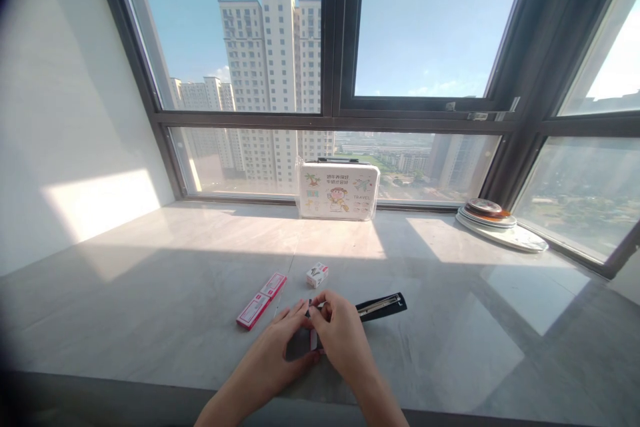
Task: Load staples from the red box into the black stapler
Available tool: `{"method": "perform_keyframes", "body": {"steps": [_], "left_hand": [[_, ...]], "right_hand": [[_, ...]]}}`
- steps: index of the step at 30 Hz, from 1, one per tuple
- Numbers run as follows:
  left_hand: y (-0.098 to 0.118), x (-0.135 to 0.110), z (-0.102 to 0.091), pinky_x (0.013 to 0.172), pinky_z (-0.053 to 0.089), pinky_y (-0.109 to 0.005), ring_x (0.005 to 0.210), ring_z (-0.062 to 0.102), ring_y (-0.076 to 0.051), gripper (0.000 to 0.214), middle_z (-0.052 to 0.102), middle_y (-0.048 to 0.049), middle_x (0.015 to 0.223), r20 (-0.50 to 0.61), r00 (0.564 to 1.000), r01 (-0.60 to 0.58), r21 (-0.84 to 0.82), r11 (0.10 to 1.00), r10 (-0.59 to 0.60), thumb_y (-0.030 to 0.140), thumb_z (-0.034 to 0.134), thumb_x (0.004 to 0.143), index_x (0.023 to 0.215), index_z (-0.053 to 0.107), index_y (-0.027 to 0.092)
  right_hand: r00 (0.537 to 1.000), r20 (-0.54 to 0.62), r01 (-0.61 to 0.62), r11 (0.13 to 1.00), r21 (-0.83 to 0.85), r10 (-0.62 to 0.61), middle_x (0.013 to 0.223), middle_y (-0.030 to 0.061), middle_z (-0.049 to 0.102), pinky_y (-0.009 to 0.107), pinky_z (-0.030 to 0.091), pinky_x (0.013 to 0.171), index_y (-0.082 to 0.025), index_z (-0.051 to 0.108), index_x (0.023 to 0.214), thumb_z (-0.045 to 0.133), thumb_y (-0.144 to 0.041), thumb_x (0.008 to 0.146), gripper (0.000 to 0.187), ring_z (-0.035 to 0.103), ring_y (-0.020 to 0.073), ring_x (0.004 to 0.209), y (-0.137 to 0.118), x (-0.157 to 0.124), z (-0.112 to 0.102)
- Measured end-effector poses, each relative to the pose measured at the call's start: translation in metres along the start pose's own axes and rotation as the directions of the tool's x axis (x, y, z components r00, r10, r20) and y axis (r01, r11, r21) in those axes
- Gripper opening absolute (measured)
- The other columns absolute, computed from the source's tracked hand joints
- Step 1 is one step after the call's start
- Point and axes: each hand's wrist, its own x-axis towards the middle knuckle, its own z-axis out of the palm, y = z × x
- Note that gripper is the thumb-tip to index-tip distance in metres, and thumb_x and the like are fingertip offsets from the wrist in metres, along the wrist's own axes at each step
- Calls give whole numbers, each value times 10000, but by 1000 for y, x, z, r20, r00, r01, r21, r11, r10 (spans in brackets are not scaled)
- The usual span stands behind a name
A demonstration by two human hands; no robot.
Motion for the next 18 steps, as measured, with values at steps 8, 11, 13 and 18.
{"method": "perform_keyframes", "body": {"steps": [8,11,13,18], "left_hand": [[0,-4,2,1239,260,-438,1464,365,-264,289,464,-30,1541,-24,999,29,-6,1000,-29,332,707,801,1078,640,285],[0,-6,-4,1227,273,-425,1457,369,-271,343,459,-43,1542,-31,999,31,-17,999,-32,338,740,775,1092,625,278],[3,-8,-11,1175,342,-403,1421,410,-281,361,494,-56,1505,-60,998,33,-21,999,-35,377,767,761,1069,616,266],[16,-9,-13,840,449,-343,922,616,-222,303,673,-24,883,-145,987,93,150,984,-72,422,500,973,751,574,231]], "right_hand": [[963,243,197,914,-355,-113,643,-32,640,258,263,562,-257,706,820,614,-248,840,94,560,142,604,-11,-17,-34],[975,208,154,907,-391,-76,678,-25,659,262,262,564,-267,691,886,602,-282,867,93,583,162,637,2,-27,-47],[988,151,90,912,-399,-32,642,-26,633,268,266,556,-256,656,915,561,-344,918,129,570,167,604,14,-33,-59],[993,46,-75,859,-506,113,663,45,668,297,266,581,-227,577,685,358,-508,1022,491,600,212,631,40,-41,-74]]}}
